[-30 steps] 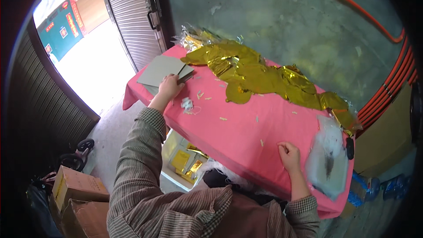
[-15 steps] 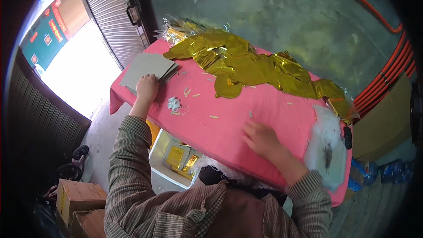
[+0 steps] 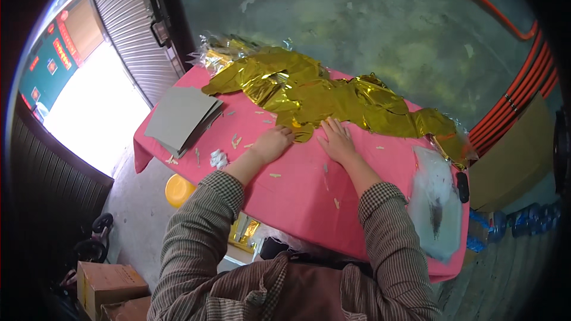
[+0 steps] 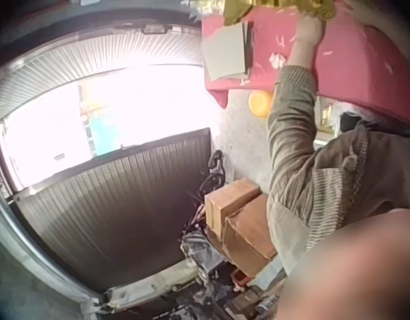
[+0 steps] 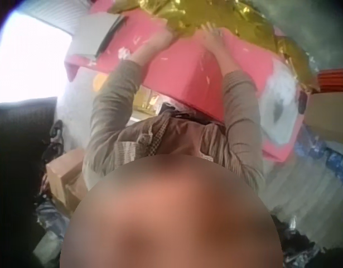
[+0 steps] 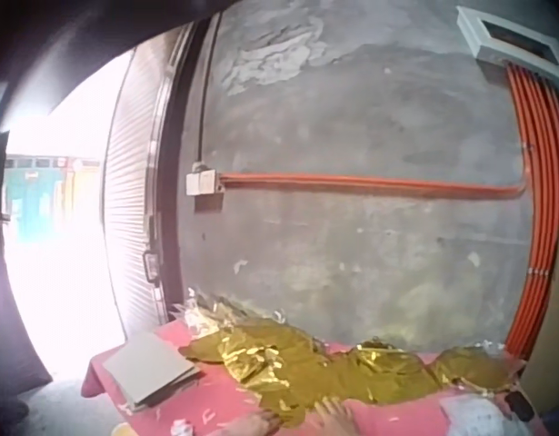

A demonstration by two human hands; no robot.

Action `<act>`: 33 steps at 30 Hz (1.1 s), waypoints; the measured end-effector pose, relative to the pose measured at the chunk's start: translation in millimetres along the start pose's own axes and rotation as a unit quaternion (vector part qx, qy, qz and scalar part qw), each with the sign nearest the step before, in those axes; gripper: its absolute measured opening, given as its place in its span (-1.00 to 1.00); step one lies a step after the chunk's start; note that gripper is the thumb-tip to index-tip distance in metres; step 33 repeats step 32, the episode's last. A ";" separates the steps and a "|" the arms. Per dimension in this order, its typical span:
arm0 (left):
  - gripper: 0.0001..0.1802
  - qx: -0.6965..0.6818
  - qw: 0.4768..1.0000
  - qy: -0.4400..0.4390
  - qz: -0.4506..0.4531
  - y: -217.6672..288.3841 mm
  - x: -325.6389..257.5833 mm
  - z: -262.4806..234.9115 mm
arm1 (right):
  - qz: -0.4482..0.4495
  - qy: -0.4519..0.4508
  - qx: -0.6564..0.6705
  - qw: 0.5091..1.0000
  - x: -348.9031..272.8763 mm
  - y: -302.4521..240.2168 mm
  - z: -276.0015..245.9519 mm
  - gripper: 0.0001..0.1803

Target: The person folds a gold foil balloon by hand, places it onto a cardboard backing, and slides both into a plastic sleeve. After pressing it flat, they set the packaged balloon aside and pick up another cardboard backing.

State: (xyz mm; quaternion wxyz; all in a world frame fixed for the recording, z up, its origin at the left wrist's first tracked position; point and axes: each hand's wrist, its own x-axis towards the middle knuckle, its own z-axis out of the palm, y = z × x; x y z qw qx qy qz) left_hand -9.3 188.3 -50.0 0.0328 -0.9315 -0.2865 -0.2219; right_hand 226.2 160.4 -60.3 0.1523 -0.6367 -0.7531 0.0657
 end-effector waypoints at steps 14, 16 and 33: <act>-0.81 -0.071 0.984 0.059 -0.153 -26.7 -1.2 -8.2 | 0.023 0.017 0.007 1.000 -19.5 51.1 -8.2 -0.39; -0.82 -0.156 0.944 0.058 -0.286 -27.6 0.6 -4.9 | 0.029 0.020 0.002 0.999 -22.5 50.7 -9.1 -0.40; -0.79 -0.339 0.875 0.103 -0.330 -52.3 26.3 7.8 | -0.146 -0.007 0.014 0.989 -2.6 -58.3 12.2 -0.34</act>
